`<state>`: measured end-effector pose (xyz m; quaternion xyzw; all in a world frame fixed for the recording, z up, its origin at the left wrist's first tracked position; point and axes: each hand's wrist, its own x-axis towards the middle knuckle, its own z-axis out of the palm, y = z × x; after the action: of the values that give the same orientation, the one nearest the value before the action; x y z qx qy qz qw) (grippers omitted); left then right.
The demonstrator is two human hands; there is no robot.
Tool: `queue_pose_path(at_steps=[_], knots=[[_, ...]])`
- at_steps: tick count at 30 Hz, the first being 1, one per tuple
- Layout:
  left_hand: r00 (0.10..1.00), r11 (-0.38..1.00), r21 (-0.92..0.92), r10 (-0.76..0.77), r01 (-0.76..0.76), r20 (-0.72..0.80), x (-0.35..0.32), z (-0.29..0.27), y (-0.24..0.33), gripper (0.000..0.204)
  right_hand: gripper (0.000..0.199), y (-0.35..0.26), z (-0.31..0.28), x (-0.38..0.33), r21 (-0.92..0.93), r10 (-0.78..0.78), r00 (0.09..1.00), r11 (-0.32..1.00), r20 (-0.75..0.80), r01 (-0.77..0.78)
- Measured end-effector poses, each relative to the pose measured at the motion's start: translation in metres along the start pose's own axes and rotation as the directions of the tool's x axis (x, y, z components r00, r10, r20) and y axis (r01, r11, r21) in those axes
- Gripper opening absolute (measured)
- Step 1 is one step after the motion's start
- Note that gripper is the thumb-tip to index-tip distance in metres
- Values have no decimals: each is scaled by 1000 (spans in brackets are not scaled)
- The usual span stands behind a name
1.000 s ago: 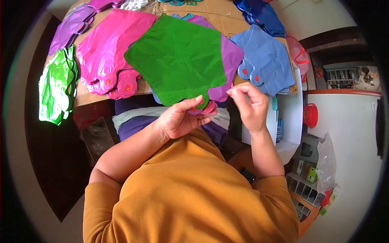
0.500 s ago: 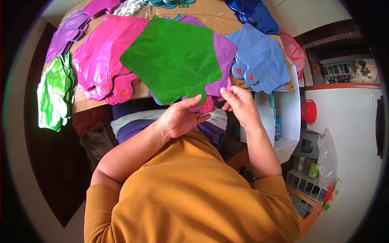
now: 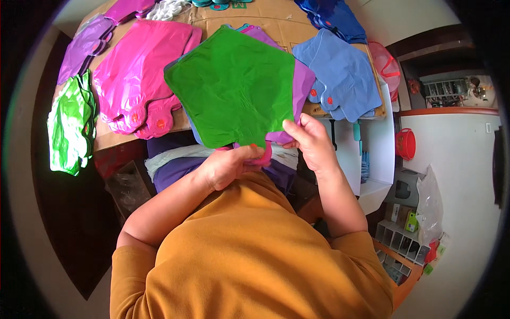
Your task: Folding foil balloons and placing them into retail packaging.
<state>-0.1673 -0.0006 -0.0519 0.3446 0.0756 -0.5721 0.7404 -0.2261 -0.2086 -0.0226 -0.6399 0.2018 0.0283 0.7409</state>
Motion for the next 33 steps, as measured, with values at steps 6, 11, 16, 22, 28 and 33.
queue_pose_path(at_steps=[6, 11, 16, 22, 28, 33], knots=[[994, 988, -148, 50, -35, 93, 1, 2, 7, 24, 30, -4, 3, 3, -185, 57, 998, 982, 36, -50], [997, 995, -60, -75, 73, -24, -2, -6, 4, 12, 35, -4, -6, 10, -432, -11, 1000, 902, -3, 9], [991, 993, -78, -74, 83, 115, -8, -7, 10, 24, 22, 3, 8, 8, -60, -91, 993, 994, 77, 96], [978, 958, -250, -95, 141, 186, -1, -12, 16, 35, 28, 0, -5, 7, -85, 93, 968, 994, 235, -75], [1000, 1000, -2, -20, 20, 18, -7, -10, 13, 15, 31, -13, 0, 8, -10, 46, 975, 999, 216, -45], [994, 968, 250, 0, -28, 110, -24, -8, 9, 13, 37, -40, -15, 21, 211, 1, 994, 977, 112, -25]])
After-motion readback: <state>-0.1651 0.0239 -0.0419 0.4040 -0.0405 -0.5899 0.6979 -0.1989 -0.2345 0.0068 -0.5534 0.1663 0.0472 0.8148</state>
